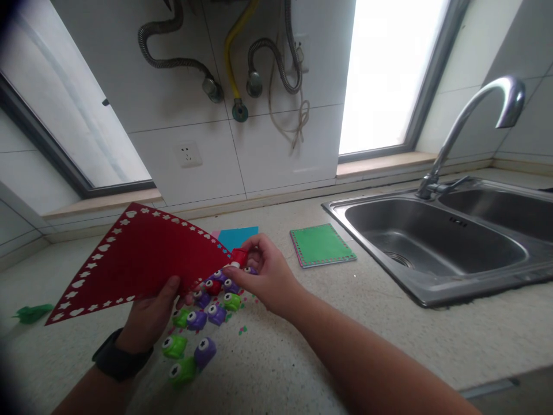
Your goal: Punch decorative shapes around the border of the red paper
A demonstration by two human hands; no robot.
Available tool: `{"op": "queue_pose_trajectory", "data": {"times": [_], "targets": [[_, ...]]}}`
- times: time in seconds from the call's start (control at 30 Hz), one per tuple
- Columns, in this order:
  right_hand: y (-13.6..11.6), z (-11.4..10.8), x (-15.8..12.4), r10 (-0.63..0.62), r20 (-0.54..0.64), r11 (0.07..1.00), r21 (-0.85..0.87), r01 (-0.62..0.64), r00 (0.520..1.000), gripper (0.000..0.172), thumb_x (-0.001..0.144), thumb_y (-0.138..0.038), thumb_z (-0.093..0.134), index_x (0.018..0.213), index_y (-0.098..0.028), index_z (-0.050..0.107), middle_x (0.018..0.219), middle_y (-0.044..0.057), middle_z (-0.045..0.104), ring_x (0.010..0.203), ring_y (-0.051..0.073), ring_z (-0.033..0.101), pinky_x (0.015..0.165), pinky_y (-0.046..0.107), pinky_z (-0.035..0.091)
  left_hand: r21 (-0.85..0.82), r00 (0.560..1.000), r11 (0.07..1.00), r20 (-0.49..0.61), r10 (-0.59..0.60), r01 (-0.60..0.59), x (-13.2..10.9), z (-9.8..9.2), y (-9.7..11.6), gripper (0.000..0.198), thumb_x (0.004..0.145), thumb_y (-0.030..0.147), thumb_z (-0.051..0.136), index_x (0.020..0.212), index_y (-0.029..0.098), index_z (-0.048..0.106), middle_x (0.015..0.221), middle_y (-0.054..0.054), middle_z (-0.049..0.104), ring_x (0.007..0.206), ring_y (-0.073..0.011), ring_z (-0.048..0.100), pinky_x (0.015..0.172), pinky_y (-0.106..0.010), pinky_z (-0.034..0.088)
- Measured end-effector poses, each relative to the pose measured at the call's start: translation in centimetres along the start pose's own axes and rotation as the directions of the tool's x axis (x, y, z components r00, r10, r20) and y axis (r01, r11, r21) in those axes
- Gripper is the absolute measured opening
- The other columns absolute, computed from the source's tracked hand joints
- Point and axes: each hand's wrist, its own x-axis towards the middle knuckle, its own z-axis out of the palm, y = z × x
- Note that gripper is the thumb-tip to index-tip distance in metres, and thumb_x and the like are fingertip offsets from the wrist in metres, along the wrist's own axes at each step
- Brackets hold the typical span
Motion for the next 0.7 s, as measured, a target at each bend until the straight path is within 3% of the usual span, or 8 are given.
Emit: {"op": "queue_pose_trajectory", "data": {"times": [0.17, 0.53, 0.7], "targets": [[0.17, -0.04, -0.12, -0.029, 0.014, 0.999, -0.017, 0.030, 0.999, 0.044, 0.078, -0.023, 0.082, 0.099, -0.015, 0.045, 0.085, 0.000, 0.056, 0.076, 0.006, 0.056, 0.069, 0.022, 0.049, -0.107, 1.000, 0.994, -0.003, 0.023, -0.023, 0.41, -0.16, -0.52, 0.064, 0.082, 0.073, 0.060, 0.068, 0.010, 0.067, 0.063, -0.008, 0.057, 0.059, -0.0172, 0.057, 0.054, -0.027, 0.048], [-0.07, 0.30, -0.36, -0.009, 0.077, 0.999, 0.039, 0.006, 0.997, 0.044, 0.079, -0.021, 0.082, 0.099, -0.016, 0.043, 0.084, -0.001, 0.057, 0.075, 0.005, 0.057, 0.069, 0.020, 0.050, -0.035, 0.997, 0.996, -0.002, 0.083, -0.083, 0.31, 0.27, 0.05, 0.065, 0.085, 0.072, 0.058, 0.062, 0.011, 0.066, 0.059, -0.010, 0.058, 0.057, -0.0170, 0.056, 0.053, -0.026, 0.046], [-0.14, 0.47, -0.53, -0.009, 0.087, 0.999, 0.048, 0.005, 0.996, 0.043, 0.077, -0.015, 0.081, 0.100, -0.016, 0.044, 0.087, -0.001, 0.059, 0.080, 0.006, 0.060, 0.074, 0.022, 0.052, -0.073, 0.999, 0.996, -0.009, 0.047, -0.047, 0.45, 0.04, -0.37, 0.060, 0.084, 0.069, 0.061, 0.071, 0.011, 0.070, 0.065, -0.010, 0.062, 0.062, -0.0184, 0.059, 0.057, -0.026, 0.048]]}}
